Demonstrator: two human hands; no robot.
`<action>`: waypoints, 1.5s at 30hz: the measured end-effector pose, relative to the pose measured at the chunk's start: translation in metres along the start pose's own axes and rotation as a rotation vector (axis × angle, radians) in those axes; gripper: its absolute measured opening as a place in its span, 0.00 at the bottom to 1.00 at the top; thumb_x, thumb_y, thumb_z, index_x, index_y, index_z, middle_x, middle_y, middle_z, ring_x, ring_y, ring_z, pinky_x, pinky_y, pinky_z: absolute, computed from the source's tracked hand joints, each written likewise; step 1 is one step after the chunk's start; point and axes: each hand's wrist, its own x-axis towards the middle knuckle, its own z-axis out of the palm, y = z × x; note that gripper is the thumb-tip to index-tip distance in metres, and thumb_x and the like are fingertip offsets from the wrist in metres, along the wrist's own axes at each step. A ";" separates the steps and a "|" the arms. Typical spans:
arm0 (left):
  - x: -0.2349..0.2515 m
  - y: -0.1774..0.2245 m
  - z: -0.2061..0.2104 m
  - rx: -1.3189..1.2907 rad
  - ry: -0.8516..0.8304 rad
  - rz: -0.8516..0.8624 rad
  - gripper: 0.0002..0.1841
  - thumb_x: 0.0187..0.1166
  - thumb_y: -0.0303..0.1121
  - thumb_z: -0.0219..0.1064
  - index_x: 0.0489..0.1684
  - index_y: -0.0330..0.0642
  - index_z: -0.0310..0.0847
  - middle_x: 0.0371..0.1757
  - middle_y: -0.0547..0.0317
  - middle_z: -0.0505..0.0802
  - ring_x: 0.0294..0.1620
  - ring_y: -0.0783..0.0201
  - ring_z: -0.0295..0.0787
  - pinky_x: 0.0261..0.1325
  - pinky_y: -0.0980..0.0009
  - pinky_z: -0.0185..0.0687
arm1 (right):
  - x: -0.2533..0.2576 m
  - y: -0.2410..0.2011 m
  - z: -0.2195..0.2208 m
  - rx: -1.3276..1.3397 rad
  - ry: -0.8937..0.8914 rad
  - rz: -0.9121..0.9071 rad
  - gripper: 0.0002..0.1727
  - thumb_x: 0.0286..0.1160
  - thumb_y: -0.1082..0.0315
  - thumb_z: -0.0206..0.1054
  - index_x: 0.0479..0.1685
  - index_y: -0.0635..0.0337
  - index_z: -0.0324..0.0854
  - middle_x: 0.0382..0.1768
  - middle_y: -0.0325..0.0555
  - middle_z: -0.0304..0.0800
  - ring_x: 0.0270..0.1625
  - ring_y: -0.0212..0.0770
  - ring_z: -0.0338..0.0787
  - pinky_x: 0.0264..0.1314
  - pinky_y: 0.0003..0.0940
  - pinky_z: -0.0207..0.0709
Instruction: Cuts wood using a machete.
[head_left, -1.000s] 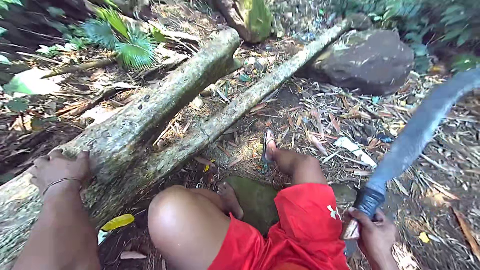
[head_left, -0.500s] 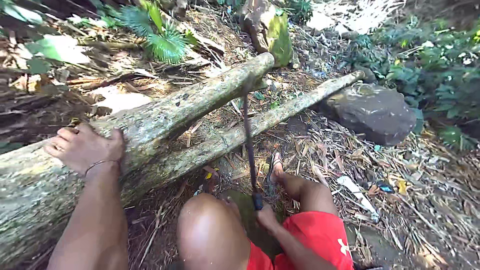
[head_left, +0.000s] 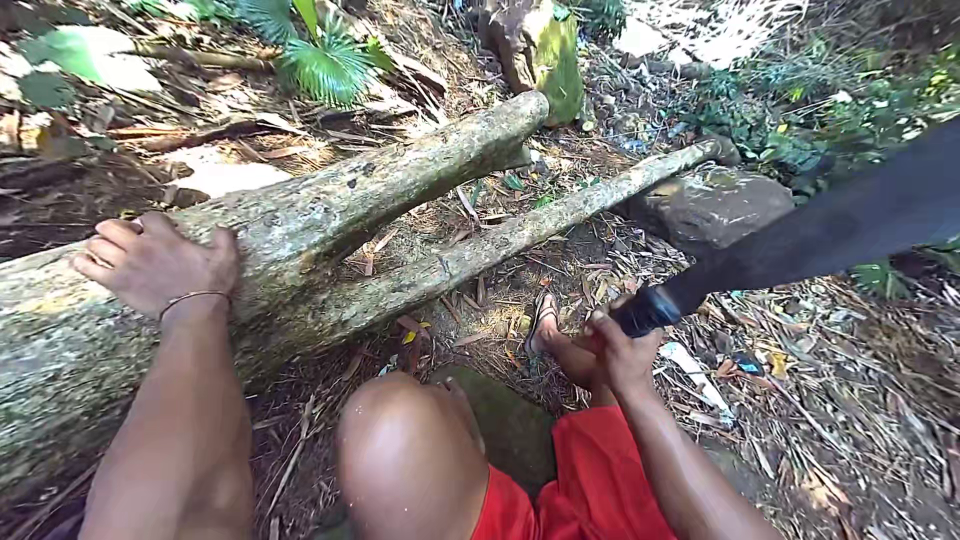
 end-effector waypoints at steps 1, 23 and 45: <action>-0.001 0.001 -0.001 -0.006 0.002 0.002 0.50 0.67 0.73 0.50 0.77 0.36 0.70 0.81 0.24 0.71 0.84 0.26 0.64 0.80 0.23 0.48 | 0.002 0.007 0.004 0.019 0.016 -0.018 0.10 0.63 0.74 0.68 0.41 0.54 0.75 0.21 0.35 0.87 0.19 0.36 0.86 0.26 0.35 0.87; 0.004 -0.003 0.004 -0.014 -0.028 -0.003 0.51 0.67 0.74 0.49 0.79 0.38 0.68 0.81 0.27 0.73 0.84 0.28 0.65 0.81 0.23 0.47 | 0.011 0.009 0.008 -0.065 0.084 0.067 0.11 0.65 0.77 0.65 0.45 0.59 0.72 0.20 0.37 0.85 0.18 0.37 0.86 0.26 0.37 0.89; 0.012 -0.015 0.022 -0.024 -0.009 0.021 0.51 0.68 0.76 0.45 0.81 0.40 0.67 0.83 0.29 0.72 0.84 0.28 0.65 0.80 0.22 0.47 | 0.016 0.009 0.009 -0.264 0.069 0.077 0.12 0.68 0.76 0.66 0.48 0.63 0.72 0.24 0.42 0.86 0.22 0.39 0.88 0.30 0.39 0.90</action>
